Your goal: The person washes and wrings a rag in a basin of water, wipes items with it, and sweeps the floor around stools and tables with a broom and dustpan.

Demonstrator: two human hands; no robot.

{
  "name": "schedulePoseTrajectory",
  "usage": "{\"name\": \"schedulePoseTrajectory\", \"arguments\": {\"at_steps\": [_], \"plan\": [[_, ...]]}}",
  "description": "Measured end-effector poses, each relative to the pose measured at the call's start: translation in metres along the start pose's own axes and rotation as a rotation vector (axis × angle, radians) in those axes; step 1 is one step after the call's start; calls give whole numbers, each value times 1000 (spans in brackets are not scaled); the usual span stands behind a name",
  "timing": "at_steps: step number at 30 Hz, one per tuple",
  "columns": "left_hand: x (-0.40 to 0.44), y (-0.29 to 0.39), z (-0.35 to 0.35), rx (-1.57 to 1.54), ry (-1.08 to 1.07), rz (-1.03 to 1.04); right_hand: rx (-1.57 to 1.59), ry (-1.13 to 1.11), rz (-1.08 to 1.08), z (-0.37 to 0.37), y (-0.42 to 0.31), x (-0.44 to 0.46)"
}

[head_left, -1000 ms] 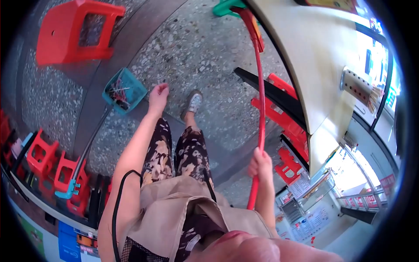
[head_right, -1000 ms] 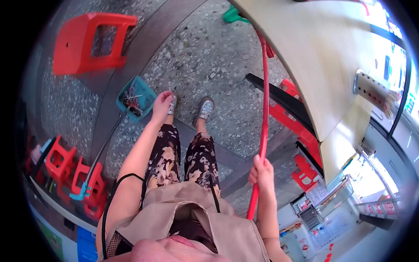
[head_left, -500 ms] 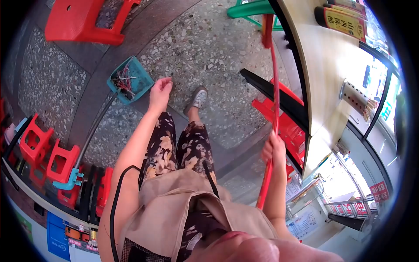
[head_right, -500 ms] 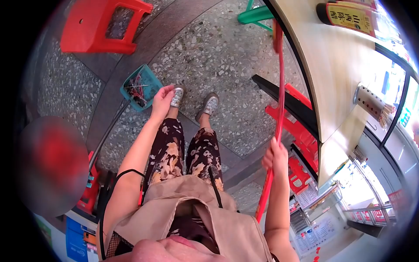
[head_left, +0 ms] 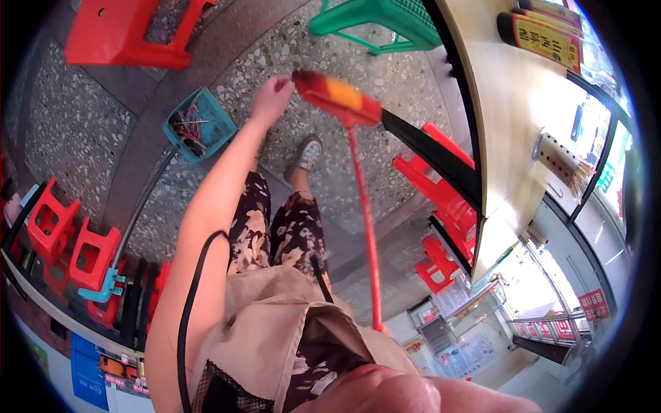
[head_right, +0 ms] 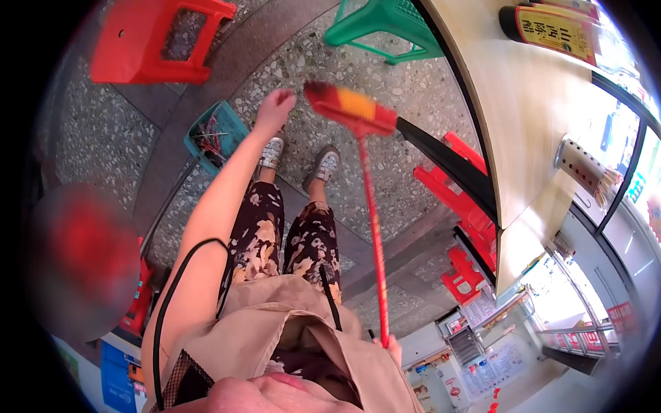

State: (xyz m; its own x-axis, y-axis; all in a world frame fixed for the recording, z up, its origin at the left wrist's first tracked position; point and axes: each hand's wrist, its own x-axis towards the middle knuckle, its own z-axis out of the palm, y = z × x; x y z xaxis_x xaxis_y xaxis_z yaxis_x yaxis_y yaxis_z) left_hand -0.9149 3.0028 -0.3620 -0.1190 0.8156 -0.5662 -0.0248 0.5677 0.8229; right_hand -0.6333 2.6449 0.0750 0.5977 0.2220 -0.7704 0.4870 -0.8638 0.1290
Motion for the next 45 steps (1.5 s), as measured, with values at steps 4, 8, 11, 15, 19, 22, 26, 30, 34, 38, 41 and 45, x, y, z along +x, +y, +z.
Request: {"name": "schedulePoseTrajectory", "arguments": {"at_steps": [4,8,11,15,19,22,26,30,34,38,41,45], "plan": [[73,26,36,75,23,92,129,-75,164,25,0,-8],[130,72,89,145,51,181,587,-271,230,25,-42,27],[199,75,133,265,208,331,1395,-629,380,-1,-75,64],[254,112,178,17,369,460,1793,-569,291,-14,-129,110],[266,90,186,-24,-23,83,1431,-285,225,-9,-149,145],[235,84,148,139,-152,214,1108,-135,103,-8,-157,170],[144,67,49,-100,-168,112,866,-88,32,-23,-192,212],[71,16,-69,45,21,30,575,26,-128,-22,-270,250],[20,7,-155,4,-5,-74,147,241,-528,-6,-335,330],[13,-5,-172,5,207,-102,-58,389,-676,15,-455,381],[29,23,-142,858,685,123,-101,408,-787,21,-564,393],[37,27,-130,1010,815,29,-247,563,-957,20,-735,468]]}}
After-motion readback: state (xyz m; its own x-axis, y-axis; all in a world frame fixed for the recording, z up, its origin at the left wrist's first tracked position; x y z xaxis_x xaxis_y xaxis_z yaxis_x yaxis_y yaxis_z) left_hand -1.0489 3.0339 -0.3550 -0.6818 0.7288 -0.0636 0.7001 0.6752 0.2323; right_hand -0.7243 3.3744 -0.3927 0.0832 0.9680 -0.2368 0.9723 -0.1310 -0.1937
